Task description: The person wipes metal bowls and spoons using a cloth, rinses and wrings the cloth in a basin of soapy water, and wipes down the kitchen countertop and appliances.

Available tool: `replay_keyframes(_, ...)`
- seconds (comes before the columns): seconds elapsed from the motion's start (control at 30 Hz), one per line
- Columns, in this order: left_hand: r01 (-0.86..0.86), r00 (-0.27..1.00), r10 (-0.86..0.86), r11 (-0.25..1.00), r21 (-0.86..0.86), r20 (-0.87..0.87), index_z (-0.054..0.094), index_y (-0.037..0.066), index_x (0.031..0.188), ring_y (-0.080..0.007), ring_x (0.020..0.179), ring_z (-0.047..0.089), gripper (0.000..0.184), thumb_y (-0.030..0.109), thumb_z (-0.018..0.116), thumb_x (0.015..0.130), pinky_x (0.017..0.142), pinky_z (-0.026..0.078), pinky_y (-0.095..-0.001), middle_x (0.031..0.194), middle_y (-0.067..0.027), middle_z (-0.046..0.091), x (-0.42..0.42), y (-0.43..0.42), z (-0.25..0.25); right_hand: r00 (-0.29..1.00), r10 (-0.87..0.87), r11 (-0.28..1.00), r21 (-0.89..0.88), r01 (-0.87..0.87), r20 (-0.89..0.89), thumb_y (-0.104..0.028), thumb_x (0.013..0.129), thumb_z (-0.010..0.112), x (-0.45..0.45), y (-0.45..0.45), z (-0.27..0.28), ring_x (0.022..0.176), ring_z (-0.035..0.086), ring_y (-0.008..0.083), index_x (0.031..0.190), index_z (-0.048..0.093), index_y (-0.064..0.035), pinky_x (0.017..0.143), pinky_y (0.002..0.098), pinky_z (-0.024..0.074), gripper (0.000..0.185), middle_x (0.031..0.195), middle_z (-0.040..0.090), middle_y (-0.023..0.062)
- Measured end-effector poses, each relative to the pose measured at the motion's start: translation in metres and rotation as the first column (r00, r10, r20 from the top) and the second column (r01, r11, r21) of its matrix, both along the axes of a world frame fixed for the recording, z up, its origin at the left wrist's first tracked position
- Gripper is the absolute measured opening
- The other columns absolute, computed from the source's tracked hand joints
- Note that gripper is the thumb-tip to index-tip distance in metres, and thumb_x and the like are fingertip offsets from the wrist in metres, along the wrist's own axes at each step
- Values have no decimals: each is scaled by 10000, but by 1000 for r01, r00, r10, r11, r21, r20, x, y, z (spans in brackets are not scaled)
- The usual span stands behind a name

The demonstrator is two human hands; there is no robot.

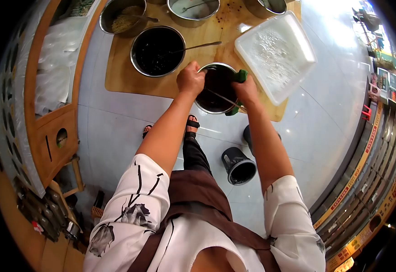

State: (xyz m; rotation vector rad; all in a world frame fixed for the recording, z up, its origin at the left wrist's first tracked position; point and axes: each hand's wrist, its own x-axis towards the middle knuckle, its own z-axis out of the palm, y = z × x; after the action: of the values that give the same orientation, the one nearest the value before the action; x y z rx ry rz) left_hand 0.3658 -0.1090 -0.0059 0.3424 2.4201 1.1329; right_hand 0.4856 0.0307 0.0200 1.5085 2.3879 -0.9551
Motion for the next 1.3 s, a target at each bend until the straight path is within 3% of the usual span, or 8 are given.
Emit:
replay_keyframes(0.17, -193, 981, 193, 981, 3, 22, 492, 56, 646, -368, 589, 529, 262, 225, 688, 683, 542, 405, -428, 602, -151, 550, 17, -5, -2, 875, -468, 864, -271, 424, -122, -123, 670, 612, 22, -30, -18, 666, 592, 219, 792, 589, 79, 607, 344, 470, 237, 733, 610, 136)
replay_keyframes(0.5, -542, 826, 552, 834, -109, 115, 572, 8, 713, -392, 685, 574, 295, 293, 642, 743, 625, 439, -441, 703, -185, 608, 52, -3, 7, 689, -724, 668, -273, 692, -24, -99, 689, 645, 27, -64, -38, 699, 583, 251, 871, 586, 76, 626, 365, 466, 259, 810, 606, 151)
replay_keyframes(0.57, -612, 758, 637, 769, -185, 140, 591, -9, 749, -395, 720, 587, 307, 295, 637, 749, 666, 455, -433, 729, -202, 617, 55, 1, 10, 721, -685, 557, -564, 609, 103, -113, 692, 661, 25, -65, -14, 721, 585, 249, 878, 584, 47, 648, 370, 467, 257, 801, 600, 132)
replay_keyframes(0.7, -466, 831, 491, 871, -154, 260, 591, -40, 803, -390, 803, 604, 384, 326, 673, 719, 722, 457, -434, 812, -236, 626, 49, -7, 22, 838, -543, 720, -545, 430, -58, -146, 646, 684, 33, -52, 39, 732, 598, 234, 874, 591, 32, 638, 355, 465, 304, 827, 620, 136)
replay_keyframes(0.83, -374, 926, 374, 927, -21, 51, 512, 2, 835, -345, 770, 556, 449, 369, 712, 669, 690, 437, -410, 815, -161, 571, 34, -8, 29, 904, -216, 972, -166, 165, -369, -180, 685, 652, 48, -23, 34, 741, 593, 298, 931, 493, 7, 664, 366, 460, 347, 806, 596, 177)
replay_keyframes(1.07, -323, 940, 333, 939, 116, -77, 475, 31, 799, -341, 717, 533, 298, 288, 625, 787, 644, 422, -412, 758, -150, 547, 17, 8, 3, 867, 324, 903, 397, -163, -379, -100, 716, 643, 15, -20, 49, 875, 535, 339, 957, 549, -55, 723, 389, 447, 263, 959, 525, 153)
replay_keyframes(1.23, -479, 869, 489, 869, 122, -72, 463, -2, 766, -372, 708, 514, 279, 249, 568, 830, 638, 405, -443, 740, -177, 537, 29, 13, -2, 869, 325, 902, 400, -166, -372, -20, 687, 622, 28, -46, 27, 876, 532, 346, 950, 563, -73, 733, 390, 447, 274, 957, 507, 147)
replay_keyframes(1.3, -486, 866, 499, 858, 165, -44, 464, -12, 759, -388, 710, 518, 292, 251, 569, 829, 642, 405, -448, 750, -195, 545, 28, 17, -1, 842, 203, 979, 135, -156, -501, -14, 672, 634, 36, -58, 25, 865, 535, 355, 942, 564, -62, 740, 387, 444, 283, 942, 511, 153)
